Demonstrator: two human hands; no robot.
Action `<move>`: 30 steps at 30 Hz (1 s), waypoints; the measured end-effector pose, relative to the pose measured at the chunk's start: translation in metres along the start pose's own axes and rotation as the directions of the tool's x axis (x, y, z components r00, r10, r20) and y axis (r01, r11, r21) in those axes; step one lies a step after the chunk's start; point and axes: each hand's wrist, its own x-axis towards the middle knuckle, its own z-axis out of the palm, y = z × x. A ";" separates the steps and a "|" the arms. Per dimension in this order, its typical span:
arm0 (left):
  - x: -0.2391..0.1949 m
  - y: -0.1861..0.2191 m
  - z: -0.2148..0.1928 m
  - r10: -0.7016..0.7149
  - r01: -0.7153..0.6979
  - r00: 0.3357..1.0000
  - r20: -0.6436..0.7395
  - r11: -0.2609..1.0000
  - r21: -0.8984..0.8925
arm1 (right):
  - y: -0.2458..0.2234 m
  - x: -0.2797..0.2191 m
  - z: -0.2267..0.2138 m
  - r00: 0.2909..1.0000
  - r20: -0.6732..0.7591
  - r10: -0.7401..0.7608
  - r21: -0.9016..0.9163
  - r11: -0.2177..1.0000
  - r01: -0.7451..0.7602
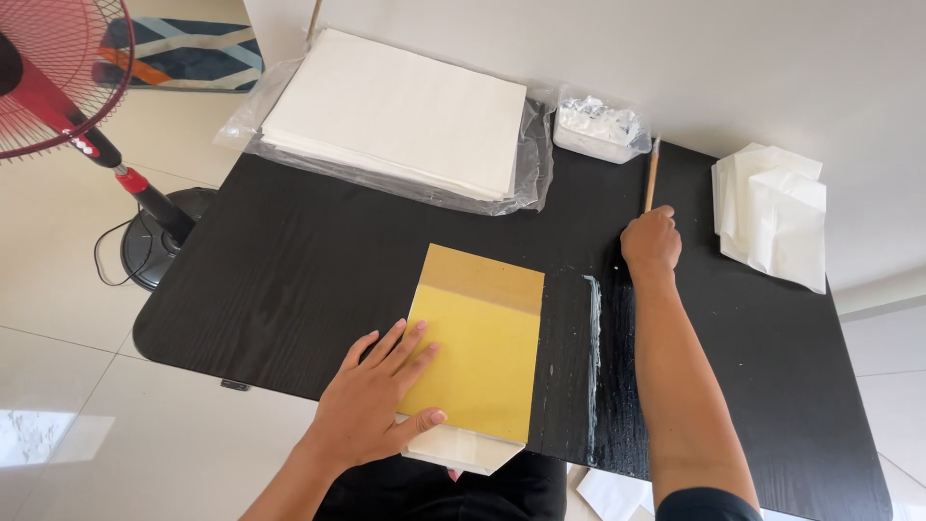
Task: Folding paper and applying glue with a brush to assemble a paper bag.
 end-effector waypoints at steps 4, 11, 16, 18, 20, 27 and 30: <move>-0.002 -0.002 -0.001 0.028 -0.028 0.999 -0.016 1.000 0.014 | -0.005 -0.037 -0.028 0.998 -0.058 0.027 0.208 0.978 -0.015; -0.003 -0.003 0.001 0.044 -0.044 0.999 0.010 0.999 -0.001 | -0.012 -0.042 -0.075 0.969 -0.174 -0.176 0.277 0.935 0.220; -0.003 -0.004 0.000 0.057 -0.057 0.998 0.015 0.998 -0.007 | -0.046 -0.043 -0.126 0.991 -0.109 -0.075 0.414 0.903 0.114; -0.004 -0.006 0.001 0.066 -0.066 0.997 0.038 0.998 -0.017 | -0.061 -0.052 -0.142 0.998 -0.058 0.038 0.705 0.709 0.013; -0.006 -0.006 0.002 0.068 -0.068 0.997 0.031 0.998 -0.007 | -0.063 -0.041 -0.125 0.995 -0.093 0.046 0.798 0.601 0.047; -0.006 -0.008 0.005 0.079 -0.079 0.996 0.052 0.997 -0.002 | -0.073 -0.051 -0.115 0.968 -0.175 0.180 0.925 0.367 0.099; -0.006 -0.005 -0.002 0.052 -0.045 0.991 0.123 0.997 -0.062 | -0.065 -0.043 -0.122 0.945 -0.254 0.204 0.911 0.379 0.163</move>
